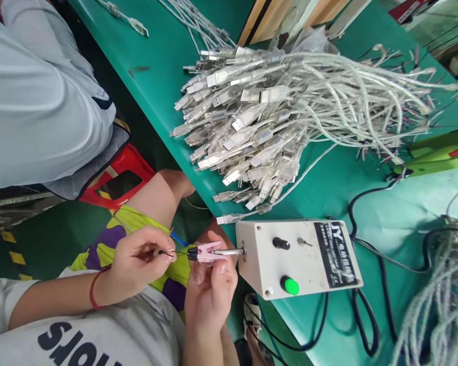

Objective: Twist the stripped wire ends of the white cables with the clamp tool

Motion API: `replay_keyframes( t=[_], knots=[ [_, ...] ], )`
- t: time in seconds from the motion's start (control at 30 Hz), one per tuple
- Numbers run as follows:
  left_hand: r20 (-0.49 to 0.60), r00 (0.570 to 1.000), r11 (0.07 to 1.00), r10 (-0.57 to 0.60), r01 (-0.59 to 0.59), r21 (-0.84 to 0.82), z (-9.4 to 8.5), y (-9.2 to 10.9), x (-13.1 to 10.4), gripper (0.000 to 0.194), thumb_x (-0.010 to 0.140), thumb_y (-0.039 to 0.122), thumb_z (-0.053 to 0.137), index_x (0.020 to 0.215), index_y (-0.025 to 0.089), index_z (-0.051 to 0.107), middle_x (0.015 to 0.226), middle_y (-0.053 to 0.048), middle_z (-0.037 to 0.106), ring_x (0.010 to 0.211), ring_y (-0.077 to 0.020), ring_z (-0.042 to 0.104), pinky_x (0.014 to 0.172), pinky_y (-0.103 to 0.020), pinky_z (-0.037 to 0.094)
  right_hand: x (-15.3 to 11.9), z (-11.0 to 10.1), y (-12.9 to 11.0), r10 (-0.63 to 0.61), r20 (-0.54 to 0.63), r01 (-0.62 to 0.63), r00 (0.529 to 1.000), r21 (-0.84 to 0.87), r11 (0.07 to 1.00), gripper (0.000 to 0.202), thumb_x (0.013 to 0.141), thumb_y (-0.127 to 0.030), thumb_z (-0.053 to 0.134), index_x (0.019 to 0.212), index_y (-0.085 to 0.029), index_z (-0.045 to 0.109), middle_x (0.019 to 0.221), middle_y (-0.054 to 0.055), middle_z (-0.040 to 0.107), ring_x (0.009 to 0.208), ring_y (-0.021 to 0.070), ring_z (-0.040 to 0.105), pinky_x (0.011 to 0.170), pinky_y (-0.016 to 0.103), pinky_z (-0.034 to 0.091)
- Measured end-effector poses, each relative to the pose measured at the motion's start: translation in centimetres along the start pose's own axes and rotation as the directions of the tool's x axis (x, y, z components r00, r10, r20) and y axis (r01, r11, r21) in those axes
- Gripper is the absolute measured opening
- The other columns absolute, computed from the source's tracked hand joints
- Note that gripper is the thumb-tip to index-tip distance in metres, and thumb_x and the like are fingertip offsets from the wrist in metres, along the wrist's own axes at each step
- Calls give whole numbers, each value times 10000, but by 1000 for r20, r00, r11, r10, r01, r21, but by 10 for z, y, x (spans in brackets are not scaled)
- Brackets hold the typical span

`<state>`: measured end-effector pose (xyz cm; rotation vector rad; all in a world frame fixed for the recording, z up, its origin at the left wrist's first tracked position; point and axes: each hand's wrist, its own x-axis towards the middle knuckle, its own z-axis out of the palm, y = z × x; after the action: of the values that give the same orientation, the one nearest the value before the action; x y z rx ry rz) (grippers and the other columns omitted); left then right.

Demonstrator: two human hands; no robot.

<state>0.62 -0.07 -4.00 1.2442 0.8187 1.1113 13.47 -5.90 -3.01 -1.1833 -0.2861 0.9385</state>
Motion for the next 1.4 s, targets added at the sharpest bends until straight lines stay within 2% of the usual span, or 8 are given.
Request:
replay_keyframes(
  t=[0.23,0.53,0.73,0.87,0.97,1.17,1.3,1.4],
  knots=[
    [-7,1000,1000,26,-26,5,4,-1,3,101,930,164,824,910,206,733,778,-28,794,472,-67,475,449,-175,377,2,2,-2,4,0,-4,1000,39,999,300,969,-513,849,1121,-255,871,469,-103,388,474,111,348,642,296,521],
    [13,999,1000,29,-29,10,5,-9,-1,87,930,181,837,917,206,756,802,-38,811,464,-68,483,447,-197,356,-1,-1,-4,50,53,-53,997,69,996,350,989,-537,820,1152,-230,866,489,-114,294,504,101,166,529,242,321],
    [18,1000,999,15,-15,-42,5,-8,-2,81,949,188,832,938,205,753,861,-55,831,475,-64,497,450,-184,365,-7,-10,-1,189,50,-193,981,110,975,432,1009,-582,731,1210,-214,838,542,-77,402,541,128,257,581,266,359],
    [31,1000,997,-6,9,-71,5,-10,-6,81,943,173,834,961,210,765,910,-67,842,509,-77,539,464,-188,383,-11,-15,7,164,108,-171,981,62,983,333,1030,-515,680,940,-214,792,556,-62,419,537,141,304,581,289,373],
    [25,1000,997,9,-7,-80,4,-10,-7,87,945,171,834,975,216,765,912,-63,835,530,-84,554,478,-191,396,-14,-17,11,134,171,-142,976,36,989,429,1037,-484,671,694,-231,616,558,-46,426,545,149,341,576,297,389],
    [-55,996,995,70,-73,-67,-1,-2,-9,125,942,139,821,941,219,724,811,-14,748,546,-82,551,502,-183,419,-28,-14,15,61,132,-62,989,-2,998,217,1000,-468,756,998,-258,813,552,-85,391,520,128,303,541,247,370],
    [39,988,988,152,-152,-8,-4,1,-13,166,922,88,802,964,228,723,819,-14,773,507,-71,529,486,-184,409,-38,-8,16,55,102,-49,993,-61,997,190,952,-447,850,978,-259,852,564,-92,392,508,99,293,542,231,383],
    [113,976,982,187,-190,17,-5,2,-15,172,899,87,808,970,226,736,803,-22,782,529,-93,582,510,-197,456,-40,-5,13,59,42,-55,997,-78,995,200,906,-442,903,931,-248,863,605,-53,525,546,107,426,590,242,460]
  ],
)
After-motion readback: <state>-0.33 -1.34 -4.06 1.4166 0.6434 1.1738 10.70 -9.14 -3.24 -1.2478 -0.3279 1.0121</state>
